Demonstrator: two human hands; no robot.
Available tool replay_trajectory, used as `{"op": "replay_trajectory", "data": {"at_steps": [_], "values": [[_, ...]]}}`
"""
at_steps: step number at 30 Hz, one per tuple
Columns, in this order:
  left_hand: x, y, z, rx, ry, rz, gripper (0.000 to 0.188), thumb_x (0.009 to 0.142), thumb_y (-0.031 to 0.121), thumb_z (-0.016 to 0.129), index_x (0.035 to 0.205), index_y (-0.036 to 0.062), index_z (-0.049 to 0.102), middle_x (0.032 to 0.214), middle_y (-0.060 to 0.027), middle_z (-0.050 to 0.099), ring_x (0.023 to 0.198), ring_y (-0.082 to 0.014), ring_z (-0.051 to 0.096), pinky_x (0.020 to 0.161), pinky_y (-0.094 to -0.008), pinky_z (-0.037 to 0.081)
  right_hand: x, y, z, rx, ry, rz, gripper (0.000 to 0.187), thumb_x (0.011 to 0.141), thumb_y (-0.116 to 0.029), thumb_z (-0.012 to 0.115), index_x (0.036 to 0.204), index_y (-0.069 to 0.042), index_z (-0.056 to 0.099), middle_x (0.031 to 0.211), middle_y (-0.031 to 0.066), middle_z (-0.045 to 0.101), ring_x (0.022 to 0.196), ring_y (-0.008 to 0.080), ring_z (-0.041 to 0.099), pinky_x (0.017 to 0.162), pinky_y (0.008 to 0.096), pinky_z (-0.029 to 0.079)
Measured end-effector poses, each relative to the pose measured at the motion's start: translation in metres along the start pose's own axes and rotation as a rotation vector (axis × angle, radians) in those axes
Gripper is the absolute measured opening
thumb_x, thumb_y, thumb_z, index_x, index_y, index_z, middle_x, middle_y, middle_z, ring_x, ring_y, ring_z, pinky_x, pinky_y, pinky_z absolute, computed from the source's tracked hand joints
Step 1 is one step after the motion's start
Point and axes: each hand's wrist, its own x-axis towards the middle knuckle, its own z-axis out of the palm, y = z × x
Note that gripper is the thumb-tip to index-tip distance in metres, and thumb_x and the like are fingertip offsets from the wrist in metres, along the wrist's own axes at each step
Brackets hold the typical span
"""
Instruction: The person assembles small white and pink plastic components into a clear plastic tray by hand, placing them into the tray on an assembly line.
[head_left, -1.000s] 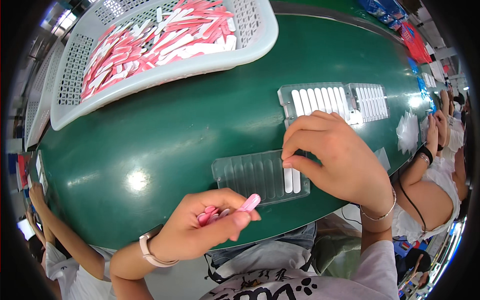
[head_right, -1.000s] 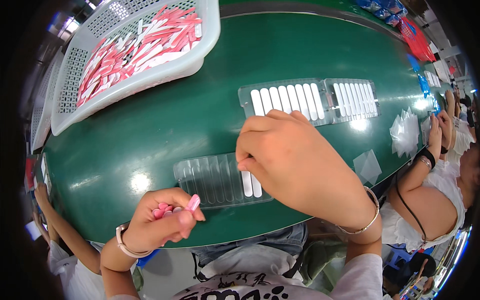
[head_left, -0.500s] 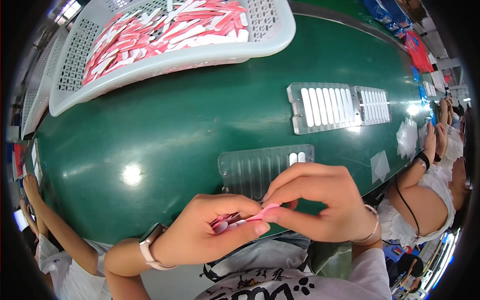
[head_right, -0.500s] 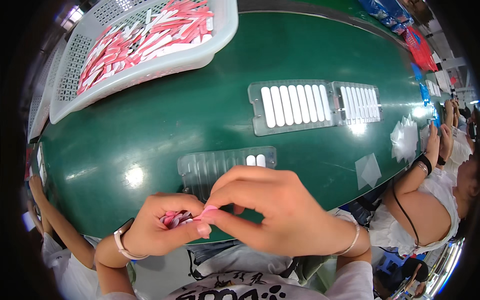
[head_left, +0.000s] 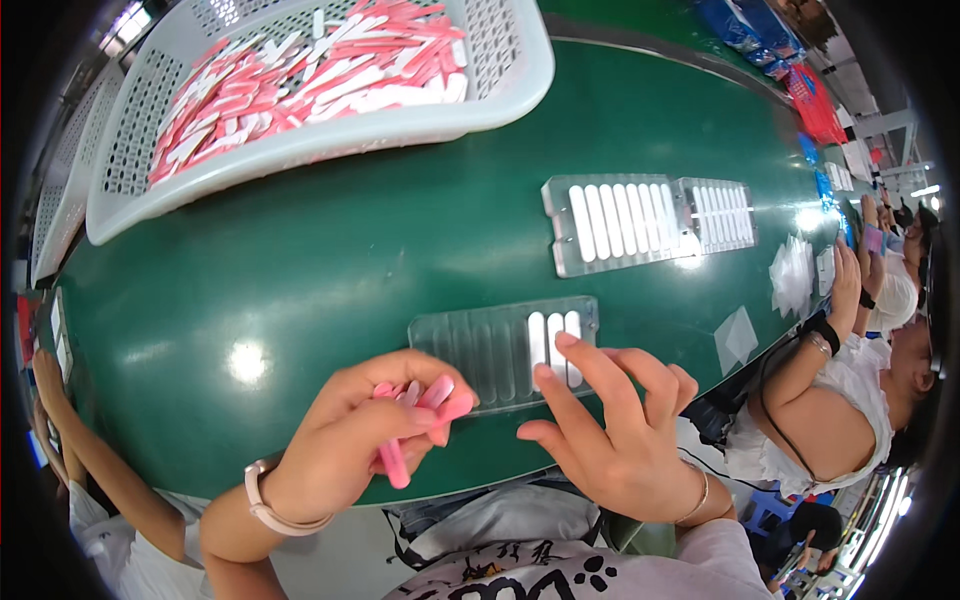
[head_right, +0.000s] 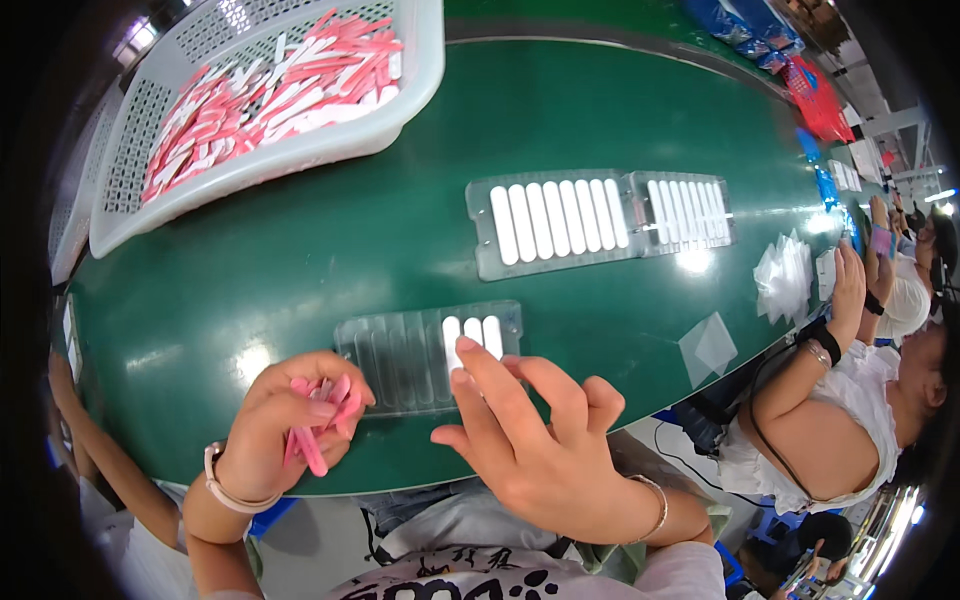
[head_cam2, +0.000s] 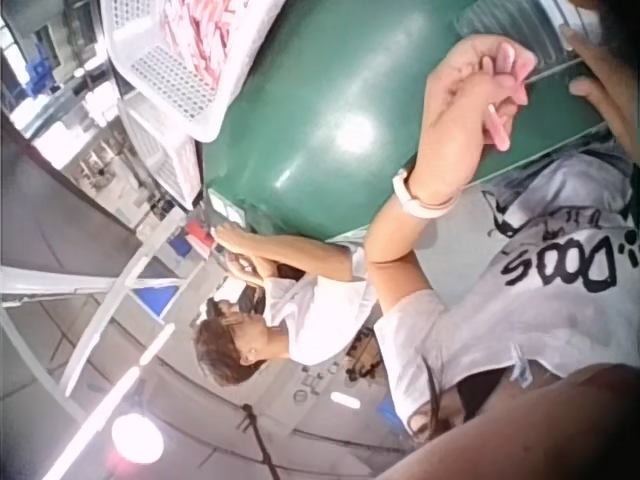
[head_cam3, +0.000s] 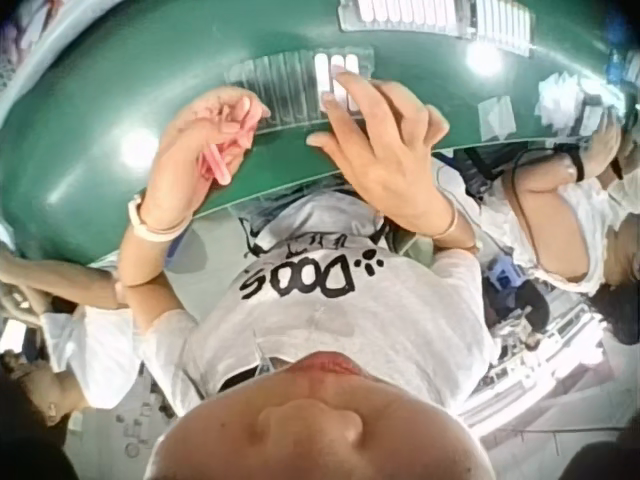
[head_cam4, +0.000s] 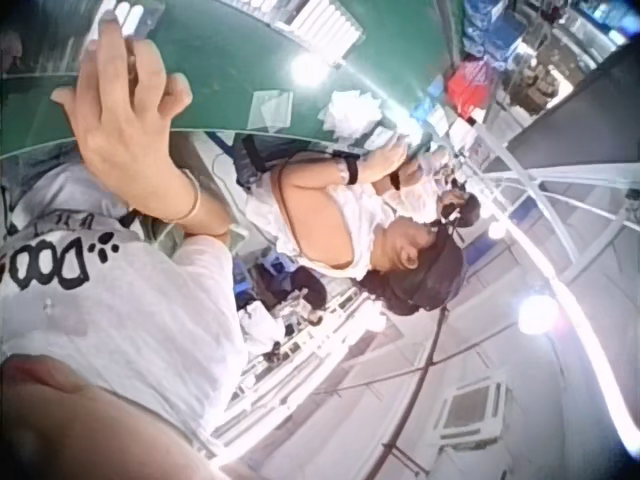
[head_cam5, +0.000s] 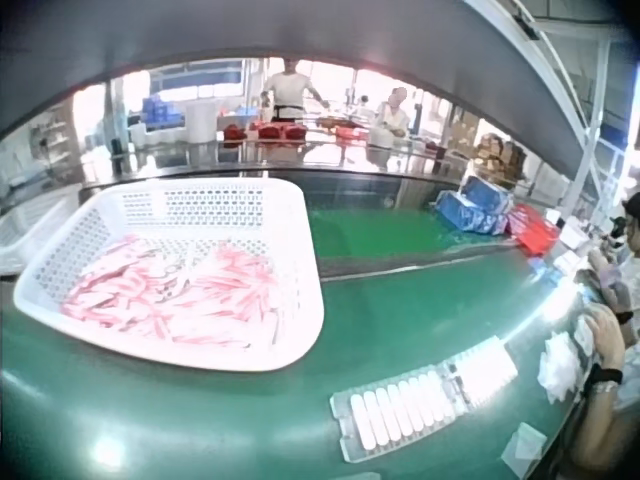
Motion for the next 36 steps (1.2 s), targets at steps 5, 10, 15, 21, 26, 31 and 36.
{"op": "replay_trajectory", "data": {"at_steps": [5,10,15,21,26,31,36], "values": [[-0.001,0.002,0.015,0.215,0.045,0.069,0.023,0.088,0.016,0.06,0.104,-0.0004,0.061,0.094,-0.0056,0.064,0.076,-0.0084,0.057,0.055,-0.0188,0.05,0.009,0.002,-0.009,-0.034,-0.051,0.057,0.043,0.063,-0.033,0.074,0.094,-0.004,0.066,0.124,0.0112,0.054,0.102,0.0246,0.044,0.08,0.0431,0.023],[-0.002,-0.006,0.013,0.229,-0.043,0.093,0.021,0.09,0.01,0.059,0.11,0.0009,0.058,0.106,-0.0113,0.065,0.087,-0.0115,0.061,0.069,-0.0259,0.054,0.01,0.003,-0.015,0.493,0.17,0.095,0.045,0.065,-0.026,0.082,0.1,-0.003,0.064,0.107,0.0119,0.058,0.085,0.0258,0.054,0.071,0.0321,0.042],[0.0,-0.014,0.007,0.202,-0.119,0.207,0.018,0.09,0.004,0.057,0.107,-0.0005,0.057,0.104,-0.0128,0.065,0.089,-0.0137,0.062,0.075,-0.0276,0.054,0.026,-0.008,-0.008,0.795,0.03,0.236,0.027,0.069,-0.006,0.077,0.094,-0.002,0.066,0.083,0.0084,0.064,0.066,0.0196,0.058,0.056,0.0274,0.044],[-0.002,-0.013,0.012,0.237,-0.025,0.277,0.018,0.089,0.009,0.063,0.103,-0.0013,0.061,0.081,-0.0032,0.065,0.073,-0.0053,0.056,0.066,-0.0202,0.046,0.027,0.004,-0.007,0.81,0.067,0.176,0.021,0.069,-0.003,0.075,0.089,-0.006,0.068,0.086,0.0047,0.066,0.068,0.0187,0.057,0.06,0.0286,0.043],[-0.005,-0.005,0.001,0.218,0.052,0.303,0.014,0.091,0.012,0.06,0.097,-0.0005,0.061,0.078,-0.0053,0.065,0.069,-0.0045,0.056,0.06,-0.0185,0.044,0.017,0.022,-0.008,0.101,-0.11,-0.187,0.034,0.069,-0.03,0.071,0.099,-0.014,0.066,0.122,0.0014,0.057,0.098,0.0201,0.046,0.076,0.0385,0.029],[-0.005,0.005,0.003,0.228,0.175,0.177,0.015,0.091,0.015,0.059,0.09,0.0007,0.06,0.075,-0.0056,0.065,0.064,-0.0048,0.056,0.053,-0.0179,0.041,0.003,0.016,0.005,-0.078,-0.067,-0.022,0.047,0.072,-0.041,0.068,0.105,-0.009,0.063,0.125,0.004,0.056,0.106,0.0224,0.041,0.08,0.0405,0.024],[-0.001,-0.001,-0.001,0.252,0.116,0.235,0.013,0.091,0.014,0.06,0.091,0.0011,0.06,0.073,-0.0051,0.064,0.062,-0.0036,0.053,0.051,-0.0177,0.039,-0.002,-0.026,0.01,0.059,-0.072,0.222,0.057,0.079,-0.044,0.064,0.106,0.006,0.061,0.132,0.0209,0.045,0.117,0.0373,0.03,0.1,0.0444,0.02]]}}
